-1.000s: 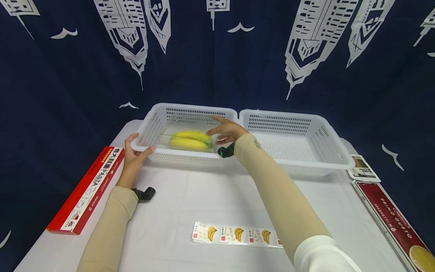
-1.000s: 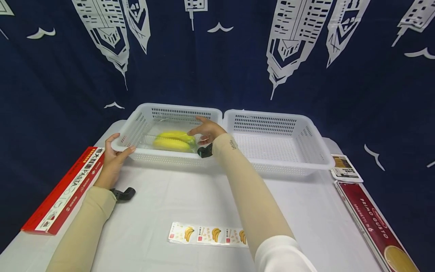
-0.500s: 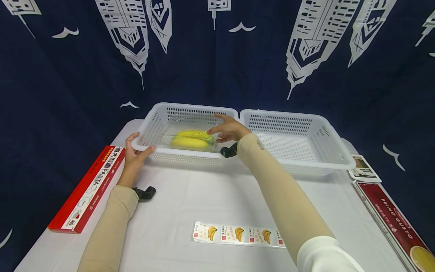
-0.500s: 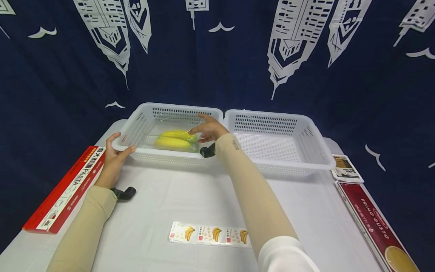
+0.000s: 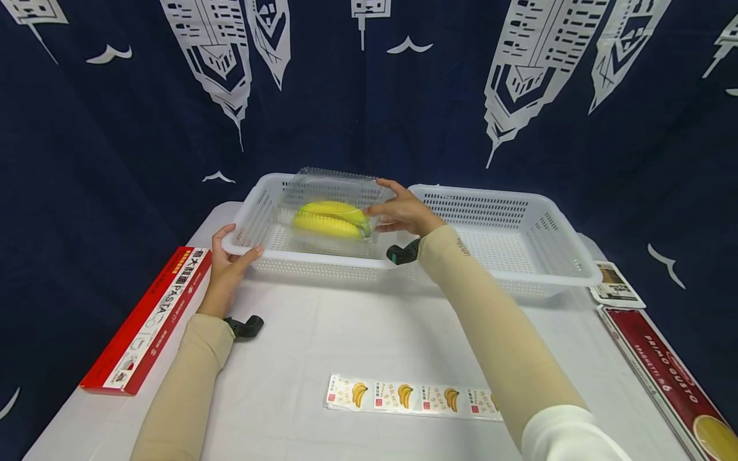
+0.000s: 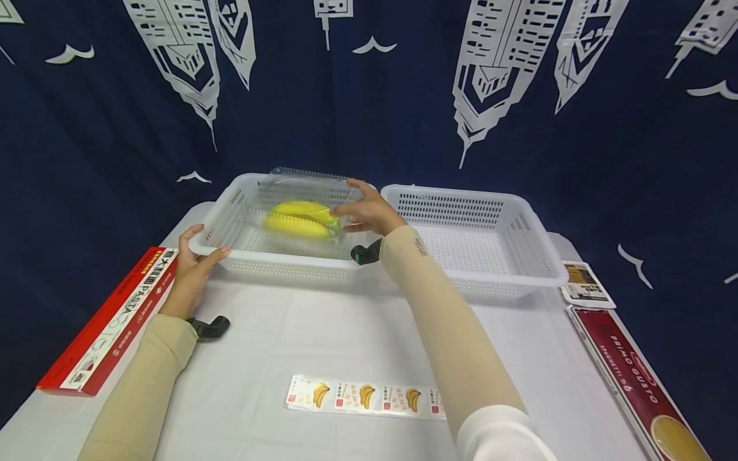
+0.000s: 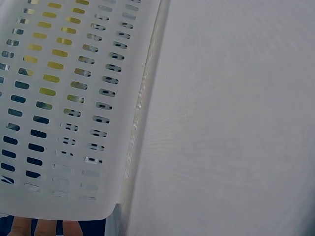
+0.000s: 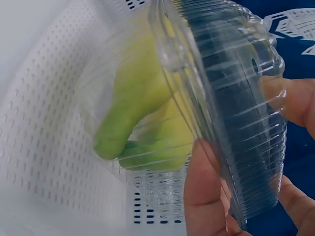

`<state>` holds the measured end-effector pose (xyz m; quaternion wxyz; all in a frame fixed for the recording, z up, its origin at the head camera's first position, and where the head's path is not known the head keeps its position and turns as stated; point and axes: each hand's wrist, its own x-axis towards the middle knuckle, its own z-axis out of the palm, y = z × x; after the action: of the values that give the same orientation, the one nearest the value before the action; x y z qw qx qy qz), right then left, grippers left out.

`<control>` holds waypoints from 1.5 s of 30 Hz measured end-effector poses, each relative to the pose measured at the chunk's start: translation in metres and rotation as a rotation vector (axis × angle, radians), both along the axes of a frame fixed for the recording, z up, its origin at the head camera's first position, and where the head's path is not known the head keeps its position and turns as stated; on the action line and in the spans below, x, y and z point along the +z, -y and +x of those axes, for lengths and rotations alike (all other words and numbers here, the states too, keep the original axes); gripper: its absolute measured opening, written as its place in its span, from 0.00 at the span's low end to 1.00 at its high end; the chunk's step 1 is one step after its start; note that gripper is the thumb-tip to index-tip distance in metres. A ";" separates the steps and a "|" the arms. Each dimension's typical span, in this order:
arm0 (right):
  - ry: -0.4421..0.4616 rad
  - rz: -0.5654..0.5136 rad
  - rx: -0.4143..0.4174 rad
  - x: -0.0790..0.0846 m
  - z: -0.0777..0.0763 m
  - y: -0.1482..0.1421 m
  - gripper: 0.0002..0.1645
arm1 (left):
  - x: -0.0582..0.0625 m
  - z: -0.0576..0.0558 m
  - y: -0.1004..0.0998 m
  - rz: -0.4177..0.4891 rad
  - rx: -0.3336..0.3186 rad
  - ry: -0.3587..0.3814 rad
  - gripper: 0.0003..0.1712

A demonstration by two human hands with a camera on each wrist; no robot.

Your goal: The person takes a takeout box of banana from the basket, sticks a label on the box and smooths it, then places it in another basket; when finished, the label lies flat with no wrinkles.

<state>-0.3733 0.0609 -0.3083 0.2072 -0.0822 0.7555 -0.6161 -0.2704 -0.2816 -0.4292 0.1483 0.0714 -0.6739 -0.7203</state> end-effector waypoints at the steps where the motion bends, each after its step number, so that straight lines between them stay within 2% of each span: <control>1: -0.005 -0.001 -0.002 0.001 0.001 -0.002 0.58 | 0.000 0.000 0.000 -0.001 -0.001 -0.003 0.46; 11: -0.037 -0.010 0.012 0.009 0.011 -0.025 0.57 | 0.001 0.001 -0.001 -0.019 -0.011 -0.003 0.46; 18: -0.057 0.021 0.039 0.012 0.023 -0.044 0.56 | 0.001 0.003 -0.002 0.010 -0.012 -0.017 0.46; 24: -0.089 0.022 0.051 0.012 0.035 -0.063 0.55 | 0.001 0.002 -0.003 -0.009 -0.012 -0.002 0.47; 35: -0.131 0.038 0.045 0.015 0.065 -0.091 0.54 | 0.000 0.003 -0.006 0.040 0.001 -0.020 0.45; 45: -0.178 0.065 0.061 0.005 0.096 -0.112 0.56 | 0.000 0.001 -0.006 0.049 0.002 -0.015 0.45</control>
<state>-0.2769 0.1733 -0.3028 0.1605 -0.1529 0.7877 -0.5748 -0.2692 -0.2760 -0.4293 0.1524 0.0702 -0.6548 -0.7369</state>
